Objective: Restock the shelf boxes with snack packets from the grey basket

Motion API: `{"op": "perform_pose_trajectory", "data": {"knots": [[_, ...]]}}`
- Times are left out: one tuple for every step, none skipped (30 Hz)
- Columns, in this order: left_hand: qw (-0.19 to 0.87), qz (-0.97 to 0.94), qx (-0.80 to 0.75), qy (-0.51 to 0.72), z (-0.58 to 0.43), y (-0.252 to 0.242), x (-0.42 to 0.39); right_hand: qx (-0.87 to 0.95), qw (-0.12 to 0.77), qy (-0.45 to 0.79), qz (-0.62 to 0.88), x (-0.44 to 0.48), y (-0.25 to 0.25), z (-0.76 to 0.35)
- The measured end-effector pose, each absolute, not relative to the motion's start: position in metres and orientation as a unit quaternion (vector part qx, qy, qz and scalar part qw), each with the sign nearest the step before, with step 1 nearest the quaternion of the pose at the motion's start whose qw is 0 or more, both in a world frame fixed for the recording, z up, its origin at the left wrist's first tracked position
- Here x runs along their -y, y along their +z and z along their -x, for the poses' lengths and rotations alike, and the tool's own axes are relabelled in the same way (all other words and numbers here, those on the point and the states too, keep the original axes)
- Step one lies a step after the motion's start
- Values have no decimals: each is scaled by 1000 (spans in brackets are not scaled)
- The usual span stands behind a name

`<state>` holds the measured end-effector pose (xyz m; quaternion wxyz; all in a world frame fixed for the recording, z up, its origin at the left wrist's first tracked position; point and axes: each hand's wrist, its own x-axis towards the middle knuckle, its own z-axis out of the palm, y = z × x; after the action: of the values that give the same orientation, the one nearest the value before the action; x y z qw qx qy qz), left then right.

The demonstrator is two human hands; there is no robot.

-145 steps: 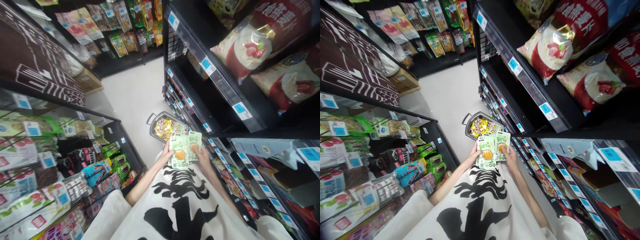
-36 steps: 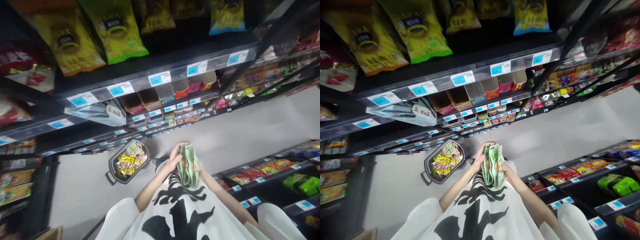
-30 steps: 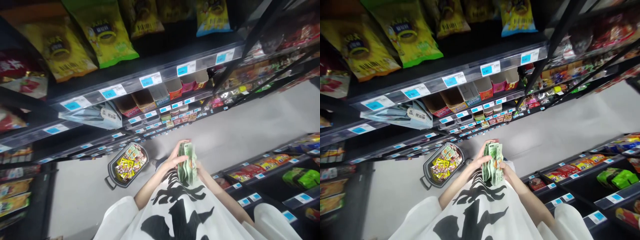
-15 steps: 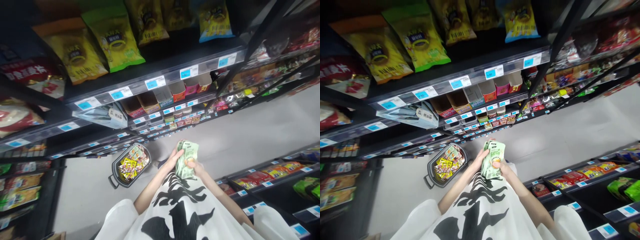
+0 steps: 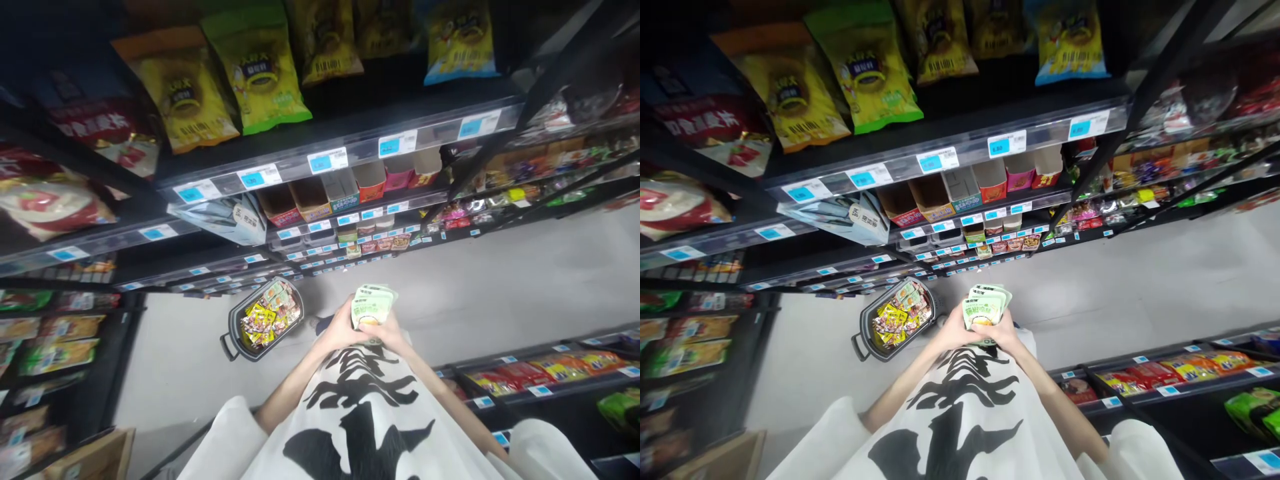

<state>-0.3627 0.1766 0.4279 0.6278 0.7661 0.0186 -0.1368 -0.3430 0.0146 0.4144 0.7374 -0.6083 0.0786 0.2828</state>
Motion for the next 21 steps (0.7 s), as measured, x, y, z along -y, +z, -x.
{"op": "perform_pose_trajectory", "data": {"knots": [[629,-766,-13,-134,362,427,-176,-83,732,287,613,-14,415,343],[631,-765,-11,-131,362,427,-175,-89,727,289,617,-13,415,343],[635,-762,-11,-126,360,427,-174,-96,725,288,619,-12,415,343],[640,-759,-11,-119,359,428,-173,-100,723,289,619,-12,416,343],[644,-757,-10,-109,356,428,-172,-100,723,289,620,-12,416,342],[645,-758,-8,-101,353,429,-172,-98,724,288,620,-12,417,341],[643,-760,-3,-95,350,431,-173,-91,725,288,618,-13,419,340],[639,-764,4,-93,347,432,-174,-80,727,291,616,-13,421,339],[636,-766,10,-94,344,433,-176,-68,729,294,614,-14,424,338],[635,-766,16,-98,341,434,-178,-54,730,298,612,-14,427,336],[639,-762,19,-103,338,434,-181,-38,731,304,610,-15,430,335],[648,-754,21,-107,337,434,-184,-24,730,310,608,-15,433,334],[659,-744,20,-110,336,433,-188,-13,730,315,607,-16,434,333],[670,-734,19,-113,337,431,-190,-7,730,315,607,-17,435,333],[677,-726,18,-117,338,429,-193,-5,731,314,606,-18,434,334],[682,-721,16,-122,340,427,-194,-7,732,311,606,-18,432,335],[684,-718,14,-126,342,424,-195,-12,732,308,608,-19,429,336],[688,-714,11,-129,345,422,-196,-19,730,305,611,-19,426,338],[693,-708,8,-133,348,420,-195,-27,727,303,615,-19,423,340],[701,-700,4,-137,351,419,-195,-33,727,304,615,-17,421,342],[708,-692,-1,-141,354,419,-194,-36,728,300,615,-15,420,343]]}}
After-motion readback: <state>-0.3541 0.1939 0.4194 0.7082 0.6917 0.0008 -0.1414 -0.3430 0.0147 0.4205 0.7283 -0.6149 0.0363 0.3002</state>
